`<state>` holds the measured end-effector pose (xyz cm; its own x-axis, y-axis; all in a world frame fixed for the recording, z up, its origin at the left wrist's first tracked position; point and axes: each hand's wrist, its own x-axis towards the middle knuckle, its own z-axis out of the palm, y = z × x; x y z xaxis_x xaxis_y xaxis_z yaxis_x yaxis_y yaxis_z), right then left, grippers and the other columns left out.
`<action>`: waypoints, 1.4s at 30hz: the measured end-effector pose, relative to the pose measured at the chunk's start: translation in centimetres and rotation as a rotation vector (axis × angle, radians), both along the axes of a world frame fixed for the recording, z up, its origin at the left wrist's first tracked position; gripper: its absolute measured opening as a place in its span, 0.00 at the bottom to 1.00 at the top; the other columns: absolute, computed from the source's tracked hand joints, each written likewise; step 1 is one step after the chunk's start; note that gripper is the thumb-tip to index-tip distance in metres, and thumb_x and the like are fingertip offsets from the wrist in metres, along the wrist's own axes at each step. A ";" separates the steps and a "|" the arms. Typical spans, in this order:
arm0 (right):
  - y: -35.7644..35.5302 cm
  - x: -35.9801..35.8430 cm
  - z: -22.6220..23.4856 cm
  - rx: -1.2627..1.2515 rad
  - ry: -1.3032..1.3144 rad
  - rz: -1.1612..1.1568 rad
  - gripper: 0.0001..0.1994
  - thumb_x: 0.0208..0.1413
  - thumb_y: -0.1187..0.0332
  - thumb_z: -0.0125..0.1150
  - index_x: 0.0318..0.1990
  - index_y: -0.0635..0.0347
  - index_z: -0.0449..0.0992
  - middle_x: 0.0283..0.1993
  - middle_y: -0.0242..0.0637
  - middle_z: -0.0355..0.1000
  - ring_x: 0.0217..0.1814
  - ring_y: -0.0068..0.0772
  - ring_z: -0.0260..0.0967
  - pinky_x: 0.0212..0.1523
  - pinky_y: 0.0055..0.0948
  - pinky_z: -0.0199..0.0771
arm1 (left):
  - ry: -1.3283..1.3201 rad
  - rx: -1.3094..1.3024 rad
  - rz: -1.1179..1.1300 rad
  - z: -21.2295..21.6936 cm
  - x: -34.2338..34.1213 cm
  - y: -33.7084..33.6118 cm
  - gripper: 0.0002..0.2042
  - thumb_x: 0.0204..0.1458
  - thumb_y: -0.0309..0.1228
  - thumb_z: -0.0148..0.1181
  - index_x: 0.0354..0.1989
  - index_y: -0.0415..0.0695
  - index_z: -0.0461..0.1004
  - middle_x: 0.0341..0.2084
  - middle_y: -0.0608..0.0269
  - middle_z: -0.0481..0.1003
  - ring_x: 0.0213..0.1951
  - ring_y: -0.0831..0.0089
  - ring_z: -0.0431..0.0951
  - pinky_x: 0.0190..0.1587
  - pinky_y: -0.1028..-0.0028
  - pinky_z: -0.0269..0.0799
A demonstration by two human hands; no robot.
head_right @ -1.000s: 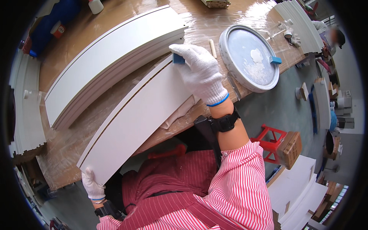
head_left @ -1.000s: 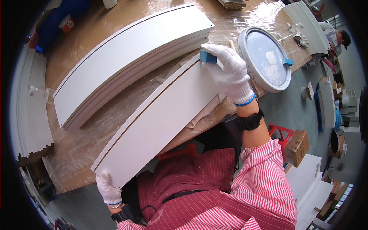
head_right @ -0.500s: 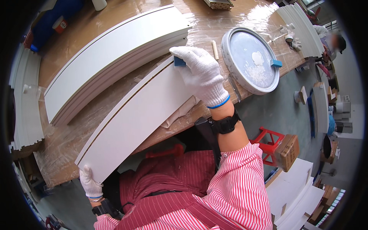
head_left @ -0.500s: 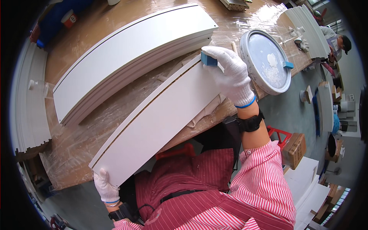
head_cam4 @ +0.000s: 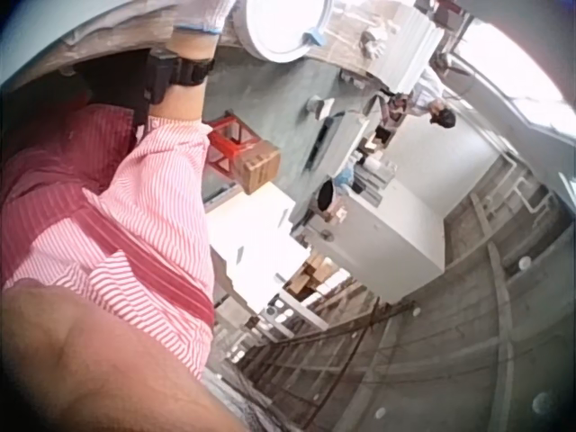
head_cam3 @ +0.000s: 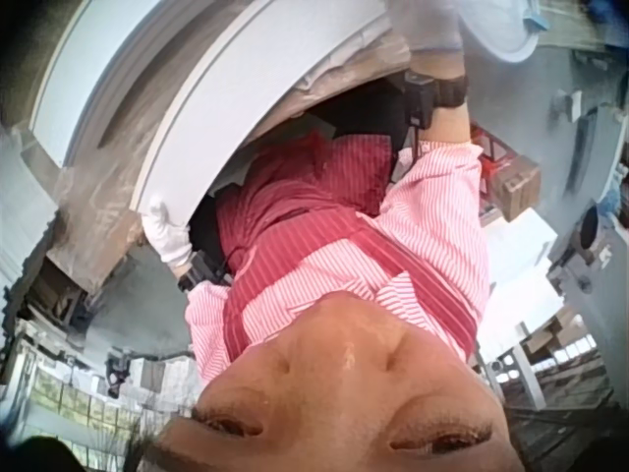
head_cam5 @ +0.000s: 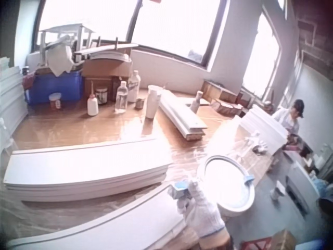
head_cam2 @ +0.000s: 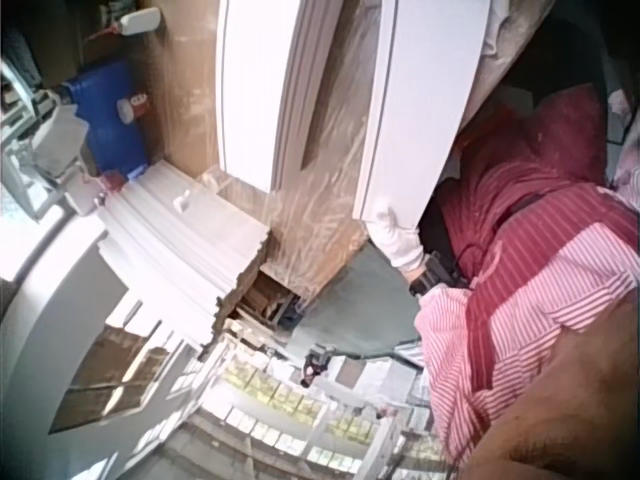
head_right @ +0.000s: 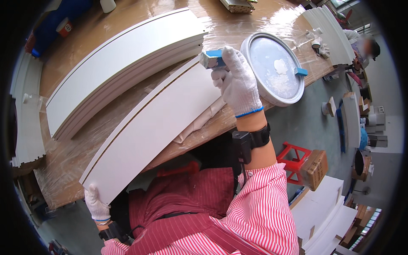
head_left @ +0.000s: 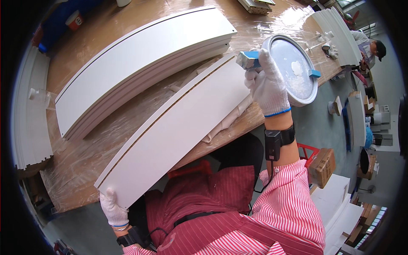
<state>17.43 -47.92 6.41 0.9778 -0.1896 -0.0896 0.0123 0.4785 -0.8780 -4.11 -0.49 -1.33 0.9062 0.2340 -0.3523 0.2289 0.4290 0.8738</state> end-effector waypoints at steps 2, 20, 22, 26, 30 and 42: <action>0.0 -0.1 -0.2 0.052 0.027 -0.010 0.18 0.60 0.53 0.67 0.49 0.53 0.73 0.36 0.33 0.75 0.29 0.24 0.71 0.26 0.20 0.69 | 0.026 -0.004 0.032 -0.1 -0.1 0.1 0.25 0.62 0.33 0.61 0.65 0.39 0.63 0.56 0.56 0.73 0.53 0.65 0.78 0.55 0.65 0.78; -1.3 -0.6 -1.5 0.182 0.001 0.131 0.21 0.65 0.51 0.61 0.55 0.57 0.74 0.39 0.32 0.76 0.32 0.20 0.71 0.27 0.17 0.71 | 0.040 -0.047 0.050 -0.3 -0.2 0.5 0.27 0.62 0.31 0.62 0.68 0.40 0.61 0.58 0.56 0.72 0.56 0.63 0.76 0.58 0.63 0.78; -1.0 -0.7 -1.1 0.168 0.005 0.116 0.18 0.65 0.55 0.62 0.53 0.58 0.75 0.40 0.31 0.76 0.35 0.20 0.71 0.32 0.17 0.72 | 0.036 -0.042 0.053 -0.4 -0.3 0.6 0.27 0.62 0.31 0.62 0.68 0.40 0.61 0.58 0.56 0.72 0.56 0.63 0.76 0.57 0.63 0.78; -0.3 -0.6 -0.6 0.176 0.053 0.062 0.13 0.64 0.62 0.63 0.51 0.59 0.76 0.42 0.32 0.76 0.38 0.21 0.71 0.37 0.19 0.73 | 0.004 -0.037 0.030 -0.4 -0.2 0.6 0.26 0.62 0.31 0.62 0.67 0.40 0.62 0.57 0.56 0.72 0.56 0.64 0.77 0.57 0.63 0.78; -0.3 0.0 -0.3 -0.194 -0.024 0.065 0.17 0.58 0.73 0.65 0.55 0.60 0.76 0.48 0.35 0.76 0.43 0.23 0.73 0.43 0.22 0.74 | 0.009 -0.048 0.023 -0.2 -0.1 0.4 0.26 0.62 0.31 0.62 0.66 0.40 0.63 0.57 0.56 0.72 0.55 0.64 0.77 0.57 0.63 0.78; 1.3 2.3 0.7 -1.389 -0.413 -0.037 0.20 0.51 0.75 0.66 0.53 0.60 0.78 0.50 0.47 0.77 0.50 0.44 0.77 0.52 0.34 0.78 | 0.018 -0.002 0.026 -0.5 -0.3 0.6 0.26 0.61 0.34 0.63 0.66 0.40 0.63 0.58 0.57 0.72 0.55 0.65 0.77 0.57 0.65 0.77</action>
<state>19.76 -46.67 7.12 0.8804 0.0876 0.4660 0.3680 -0.7461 -0.5549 -4.43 0.14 -1.80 0.8932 0.2570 -0.3689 0.2333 0.4364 0.8690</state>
